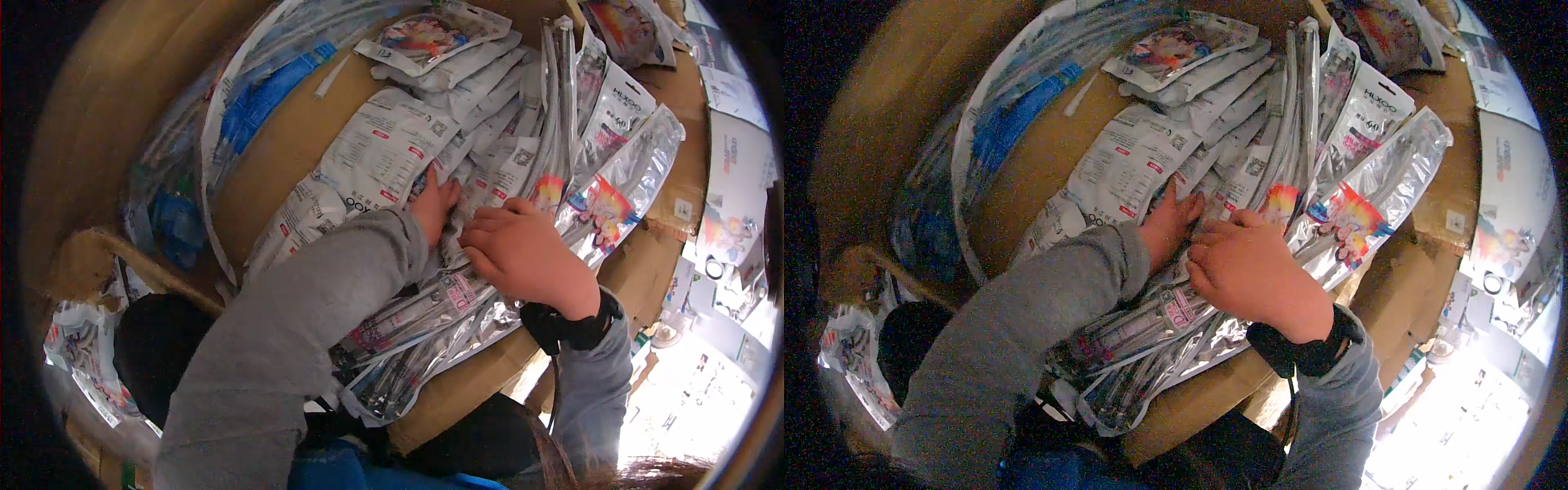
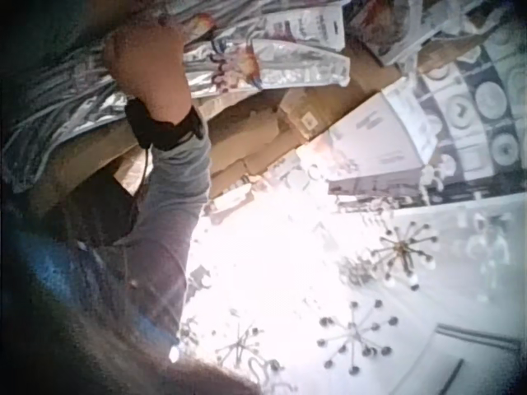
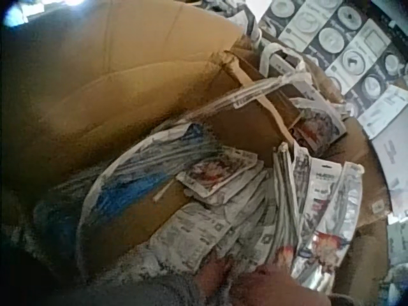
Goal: The recorder is sorting and organizing packaged appliance parts or hardware accessories into a large cardboard container.
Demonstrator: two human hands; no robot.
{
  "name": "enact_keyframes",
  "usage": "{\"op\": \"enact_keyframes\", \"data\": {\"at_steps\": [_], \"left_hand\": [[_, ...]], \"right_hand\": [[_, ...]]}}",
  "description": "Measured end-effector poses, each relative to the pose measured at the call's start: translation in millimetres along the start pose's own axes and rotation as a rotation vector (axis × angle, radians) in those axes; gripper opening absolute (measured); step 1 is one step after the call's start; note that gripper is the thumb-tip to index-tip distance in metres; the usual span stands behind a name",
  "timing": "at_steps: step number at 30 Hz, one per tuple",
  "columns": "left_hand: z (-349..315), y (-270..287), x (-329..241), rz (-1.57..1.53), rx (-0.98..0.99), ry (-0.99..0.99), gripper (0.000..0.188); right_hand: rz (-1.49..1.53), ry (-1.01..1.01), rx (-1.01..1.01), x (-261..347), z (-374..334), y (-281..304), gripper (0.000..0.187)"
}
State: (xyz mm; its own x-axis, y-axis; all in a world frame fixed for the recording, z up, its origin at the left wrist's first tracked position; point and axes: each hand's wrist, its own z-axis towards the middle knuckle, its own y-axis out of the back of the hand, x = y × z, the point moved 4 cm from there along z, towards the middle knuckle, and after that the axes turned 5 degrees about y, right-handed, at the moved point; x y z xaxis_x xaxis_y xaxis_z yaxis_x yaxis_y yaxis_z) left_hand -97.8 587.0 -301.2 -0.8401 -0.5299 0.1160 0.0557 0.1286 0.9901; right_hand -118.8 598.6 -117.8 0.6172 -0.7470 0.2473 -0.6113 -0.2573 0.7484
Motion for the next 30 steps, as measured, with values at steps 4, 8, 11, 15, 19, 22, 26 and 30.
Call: {"op": "enact_keyframes", "data": {"at_steps": [4,8,11,15,19,22,26,30], "left_hand": [[-6.5,11.2,4.3,0.022,0.090,-0.041,0.037],[-18.0,16.7,30.6,0.013,0.137,-0.122,0.028],[-38.9,18.4,69.5,-0.022,0.046,-0.246,0.023],[-60.3,13.3,119.6,-0.196,0.048,-0.220,0.019],[-57.7,20.3,167.5,-0.132,-0.125,-0.026,0.024],[-57.2,36.7,191.5,-0.068,-0.328,0.053,0.026],[-56.5,49.5,183.1,-0.068,-0.288,0.072,0.030],[-40.7,47.3,148.0,0.118,0.006,0.204,0.034]], "right_hand": [[0.007,-0.023,0.004,-0.3,-2.2,1.7,0.018],[0.026,-0.006,-0.053,-2.4,-6.5,1.0,0.017],[0.056,0.016,-0.152,-3.3,-8.7,0.1,0.016],[0.041,0.029,-0.222,-3.6,-12.0,0.2,0.015],[0.106,-0.007,-0.095,-5.5,-16.9,-0.9,0.018],[0.103,0.003,-0.119,-4.7,-18.3,1.5,0.019],[0.108,-0.014,-0.089,-6.2,-19.1,-2.7,0.019],[0.103,0.056,-0.187,-7.0,-19.8,-4.2,0.020]]}}
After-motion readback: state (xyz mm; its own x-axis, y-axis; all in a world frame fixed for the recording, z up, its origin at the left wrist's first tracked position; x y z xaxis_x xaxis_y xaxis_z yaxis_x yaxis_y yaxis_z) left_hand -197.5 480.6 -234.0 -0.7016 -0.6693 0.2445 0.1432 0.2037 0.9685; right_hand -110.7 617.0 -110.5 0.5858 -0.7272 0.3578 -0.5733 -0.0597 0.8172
